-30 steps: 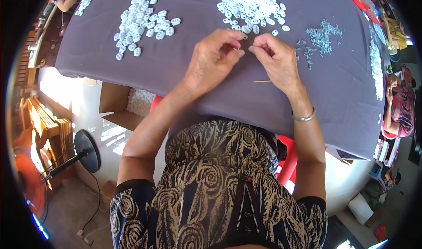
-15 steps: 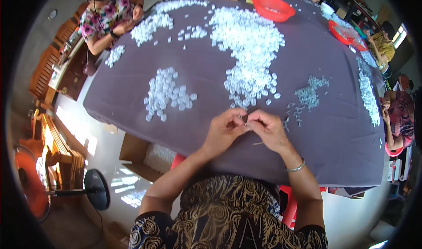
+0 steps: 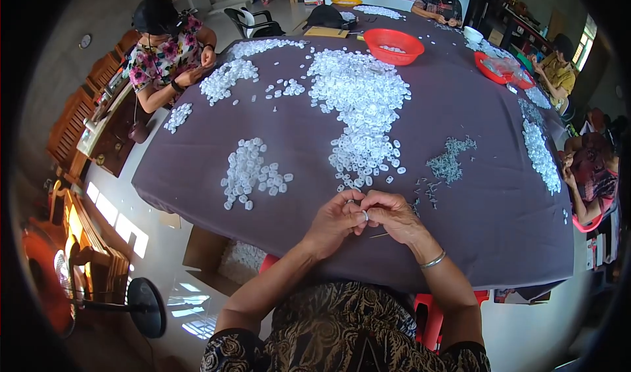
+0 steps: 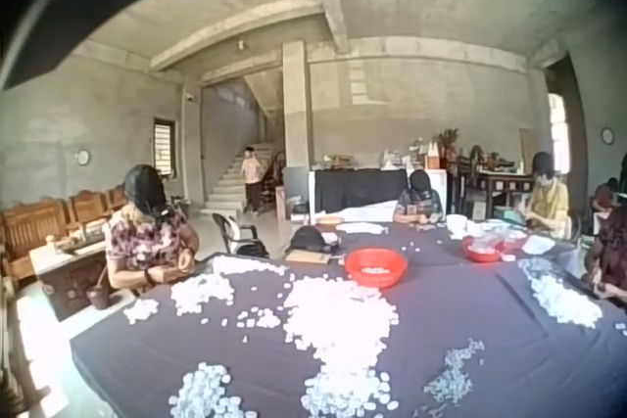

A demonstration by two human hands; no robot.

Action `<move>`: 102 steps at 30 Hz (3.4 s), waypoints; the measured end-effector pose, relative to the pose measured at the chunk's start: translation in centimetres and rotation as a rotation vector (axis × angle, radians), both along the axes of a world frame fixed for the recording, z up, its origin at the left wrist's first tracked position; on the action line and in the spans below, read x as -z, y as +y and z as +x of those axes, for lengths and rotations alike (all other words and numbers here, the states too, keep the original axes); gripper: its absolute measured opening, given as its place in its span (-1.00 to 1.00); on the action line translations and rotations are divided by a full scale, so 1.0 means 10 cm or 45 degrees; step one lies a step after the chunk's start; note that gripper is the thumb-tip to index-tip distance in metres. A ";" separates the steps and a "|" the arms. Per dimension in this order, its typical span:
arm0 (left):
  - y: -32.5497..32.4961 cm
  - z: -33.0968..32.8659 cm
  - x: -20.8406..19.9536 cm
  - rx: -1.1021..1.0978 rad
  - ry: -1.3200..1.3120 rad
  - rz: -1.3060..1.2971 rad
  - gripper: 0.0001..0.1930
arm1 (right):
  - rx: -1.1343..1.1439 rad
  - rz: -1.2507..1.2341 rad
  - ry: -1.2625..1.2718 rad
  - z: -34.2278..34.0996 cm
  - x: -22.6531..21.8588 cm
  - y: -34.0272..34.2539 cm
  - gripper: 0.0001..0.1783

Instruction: The person assembles plastic cord locks by picking up plastic components and metal springs from the table and fitting them together by hand.

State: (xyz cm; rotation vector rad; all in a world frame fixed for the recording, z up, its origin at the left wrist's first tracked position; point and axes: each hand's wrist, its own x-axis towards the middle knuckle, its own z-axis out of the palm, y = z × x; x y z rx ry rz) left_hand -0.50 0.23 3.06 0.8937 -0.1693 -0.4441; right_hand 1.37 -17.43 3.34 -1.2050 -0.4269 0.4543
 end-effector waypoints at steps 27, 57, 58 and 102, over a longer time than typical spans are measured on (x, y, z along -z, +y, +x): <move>-0.03 0.06 0.20 -0.488 -0.380 0.499 -0.79 | 0.259 -0.289 0.028 0.06 0.10 -0.03 -0.89; 0.03 0.07 0.22 -0.452 -0.391 0.597 -0.85 | 0.727 -0.588 -0.502 0.13 0.14 -0.06 -0.95; 0.02 0.08 0.22 -0.447 -0.383 0.573 -0.85 | 0.844 -0.500 -0.586 0.22 0.20 -0.15 -0.94; 0.05 0.14 0.38 -0.449 -0.280 0.514 -0.82 | 0.362 -1.467 -0.581 0.30 0.01 -0.86 -0.86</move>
